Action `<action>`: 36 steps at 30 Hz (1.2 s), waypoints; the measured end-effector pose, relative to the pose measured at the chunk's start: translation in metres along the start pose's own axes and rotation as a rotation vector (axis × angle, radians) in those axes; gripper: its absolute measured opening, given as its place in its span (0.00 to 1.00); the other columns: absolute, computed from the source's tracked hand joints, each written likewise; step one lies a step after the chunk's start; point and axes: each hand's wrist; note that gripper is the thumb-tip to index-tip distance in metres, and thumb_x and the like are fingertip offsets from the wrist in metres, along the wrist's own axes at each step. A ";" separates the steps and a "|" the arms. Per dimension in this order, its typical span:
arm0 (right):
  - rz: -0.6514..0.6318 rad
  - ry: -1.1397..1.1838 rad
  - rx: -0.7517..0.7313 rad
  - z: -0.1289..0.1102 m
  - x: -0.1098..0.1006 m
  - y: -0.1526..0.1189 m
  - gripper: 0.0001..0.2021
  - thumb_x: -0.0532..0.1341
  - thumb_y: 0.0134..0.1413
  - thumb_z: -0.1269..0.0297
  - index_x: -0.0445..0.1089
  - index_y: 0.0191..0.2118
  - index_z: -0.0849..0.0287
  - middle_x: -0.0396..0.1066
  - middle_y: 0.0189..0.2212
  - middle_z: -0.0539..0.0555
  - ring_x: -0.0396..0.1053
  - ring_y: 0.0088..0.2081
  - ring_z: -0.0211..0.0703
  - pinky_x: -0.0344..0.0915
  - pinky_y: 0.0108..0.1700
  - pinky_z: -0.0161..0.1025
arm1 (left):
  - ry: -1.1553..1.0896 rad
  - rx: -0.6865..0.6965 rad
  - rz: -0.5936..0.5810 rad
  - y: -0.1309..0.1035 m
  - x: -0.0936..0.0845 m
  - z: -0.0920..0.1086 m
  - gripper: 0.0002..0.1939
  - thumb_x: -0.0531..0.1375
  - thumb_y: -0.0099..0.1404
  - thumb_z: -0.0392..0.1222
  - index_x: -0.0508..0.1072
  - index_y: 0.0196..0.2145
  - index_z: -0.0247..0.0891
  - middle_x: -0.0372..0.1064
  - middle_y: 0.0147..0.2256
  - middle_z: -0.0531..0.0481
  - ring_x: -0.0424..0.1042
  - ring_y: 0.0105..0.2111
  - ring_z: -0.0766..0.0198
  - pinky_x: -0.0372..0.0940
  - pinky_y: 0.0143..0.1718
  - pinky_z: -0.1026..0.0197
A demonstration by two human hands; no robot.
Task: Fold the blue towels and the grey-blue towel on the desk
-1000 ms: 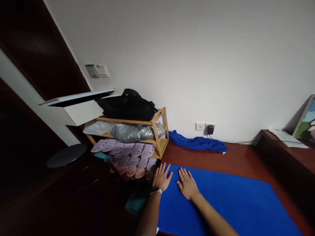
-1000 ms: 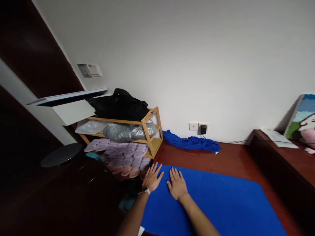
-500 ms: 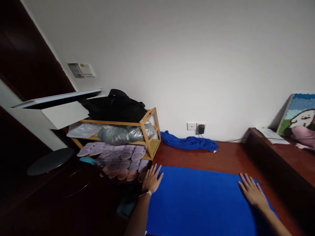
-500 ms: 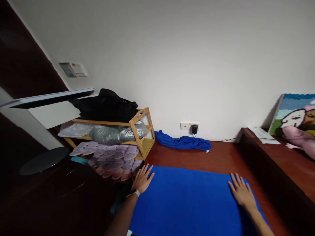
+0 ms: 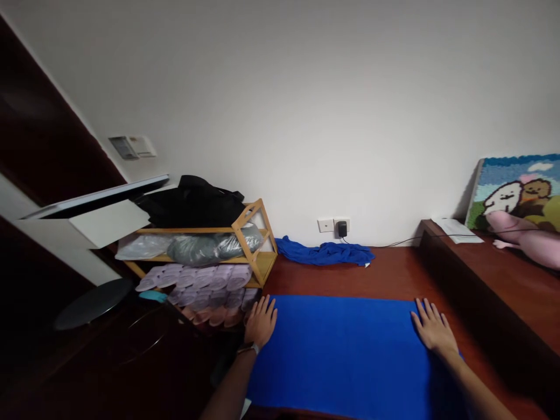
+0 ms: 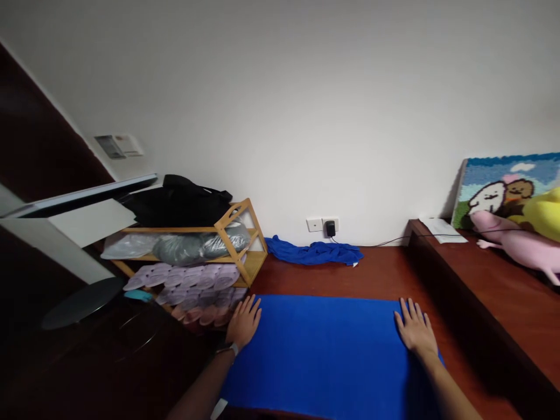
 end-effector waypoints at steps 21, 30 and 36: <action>-0.097 0.346 -0.631 -0.345 -0.030 -0.172 0.35 0.40 0.70 0.46 0.44 0.75 0.60 0.39 0.74 0.55 0.37 0.75 0.53 0.36 0.74 0.58 | -0.165 0.001 -0.124 -0.099 -0.018 0.028 0.28 0.48 0.77 0.54 0.54 0.72 0.53 0.48 0.73 0.50 0.48 0.72 0.55 0.47 0.72 0.44; -0.081 0.271 -0.475 -0.276 -0.013 -0.161 0.36 0.41 0.69 0.42 0.47 0.74 0.56 0.42 0.74 0.55 0.39 0.74 0.54 0.35 0.73 0.61 | -0.162 0.011 -0.117 -0.095 -0.015 0.026 0.28 0.47 0.77 0.53 0.55 0.71 0.52 0.48 0.73 0.50 0.48 0.72 0.55 0.46 0.72 0.44; 0.001 0.030 -0.092 -0.074 0.005 -0.129 0.38 0.38 0.65 0.43 0.49 0.74 0.58 0.43 0.75 0.55 0.38 0.75 0.55 0.37 0.73 0.59 | -0.176 0.007 -0.113 -0.092 -0.013 0.025 0.28 0.48 0.76 0.53 0.57 0.71 0.52 0.50 0.72 0.50 0.50 0.72 0.55 0.46 0.71 0.43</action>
Point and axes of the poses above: each hand's wrist, its own y-axis towards the middle knuckle, its own x-axis out of the palm, z = x × y
